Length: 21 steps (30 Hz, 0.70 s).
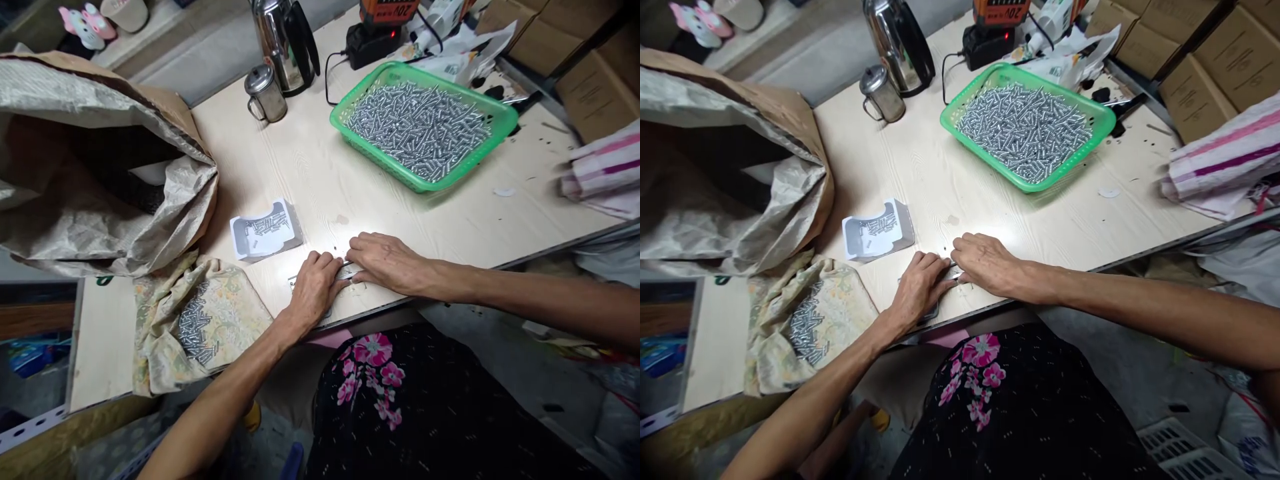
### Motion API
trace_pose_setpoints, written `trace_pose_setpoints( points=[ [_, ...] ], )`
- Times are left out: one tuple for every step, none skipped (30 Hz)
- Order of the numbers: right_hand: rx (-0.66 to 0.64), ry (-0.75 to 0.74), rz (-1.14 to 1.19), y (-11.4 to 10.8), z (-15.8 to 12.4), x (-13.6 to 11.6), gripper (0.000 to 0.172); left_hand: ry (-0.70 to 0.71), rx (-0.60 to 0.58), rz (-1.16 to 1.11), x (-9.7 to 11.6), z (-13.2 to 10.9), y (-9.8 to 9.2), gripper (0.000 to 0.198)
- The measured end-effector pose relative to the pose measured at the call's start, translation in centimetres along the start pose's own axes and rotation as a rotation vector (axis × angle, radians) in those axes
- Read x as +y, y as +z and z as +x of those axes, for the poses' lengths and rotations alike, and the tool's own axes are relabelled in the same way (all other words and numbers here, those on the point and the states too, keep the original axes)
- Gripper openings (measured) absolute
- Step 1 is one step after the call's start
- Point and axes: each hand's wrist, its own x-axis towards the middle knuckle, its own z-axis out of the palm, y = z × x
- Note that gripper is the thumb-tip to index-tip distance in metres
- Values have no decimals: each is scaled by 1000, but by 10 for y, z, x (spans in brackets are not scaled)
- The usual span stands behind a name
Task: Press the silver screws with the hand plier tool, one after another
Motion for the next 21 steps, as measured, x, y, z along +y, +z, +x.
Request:
trace_pose_setpoints(
  points=[
    [-9, -6, 9, 0, 2, 1, 15, -3, -13, 14, 1, 1, 0, 26],
    [-14, -17, 17, 1, 4, 2, 14, -6, -27, 27, 1, 2, -1, 24],
    [-17, -30, 23, 2, 6, 4, 13, -7, -39, 39, 1, 3, -2, 23],
    [-19, -46, 24, 3, 8, 5, 13, -5, -48, 54, 1, 5, -2, 22],
    [-18, -64, 23, 5, 10, 7, 15, 1, -54, 71, 1, 6, -3, 23],
    [-12, -83, 20, 7, 12, 8, 17, 12, -58, 90, 1, 7, -3, 23],
    [0, -102, 17, 9, 13, 9, 19, 25, -59, 110, 1, 8, -3, 24],
    [16, -121, 14, 10, 14, 10, 21, 39, -59, 127, 0, 8, -3, 25],
    [31, -137, 12, 12, 15, 10, 23, 50, -58, 136, 0, 9, -2, 26],
    [39, -149, 9, 12, 15, 11, 24, 56, -56, 138, 0, 9, -1, 26],
    [42, -150, 0, 12, 15, 11, 24, 52, -50, 135, 0, 8, 0, 27],
    [43, -141, -16, 11, 15, 11, 21, 42, -36, 130, 0, 7, 1, 26],
    [42, -126, -38, 9, 14, 11, 17, 30, -10, 123, 0, 5, 2, 27],
    [43, -107, -62, 7, 13, 11, 18, 20, 27, 115, 1, 1, 2, 30],
    [47, -90, -82, 4, 12, 13, 30, 11, 75, 105, 1, -4, 1, 36],
    [55, -83, -93, 2, 10, 14, 46, 1, 130, 92, 1, -10, 0, 45],
    [65, -83, -94, -1, 7, 16, 59, -17, 189, 77, 0, -18, -3, 51],
    [76, -90, -87, -3, 4, 17, 65, -53, 249, 64, -1, -27, -6, 52],
    [96, -94, -77, -4, 1, 18, 64, -109, 304, 54, -4, -37, -10, 48],
    [122, -94, -68, -5, -3, 18, 58, -181, 349, 47, -7, -48, -14, 42],
    [153, -97, -59, -5, -5, 17, 50, -256, 376, 39, -11, -59, -17, 34]
  ],
)
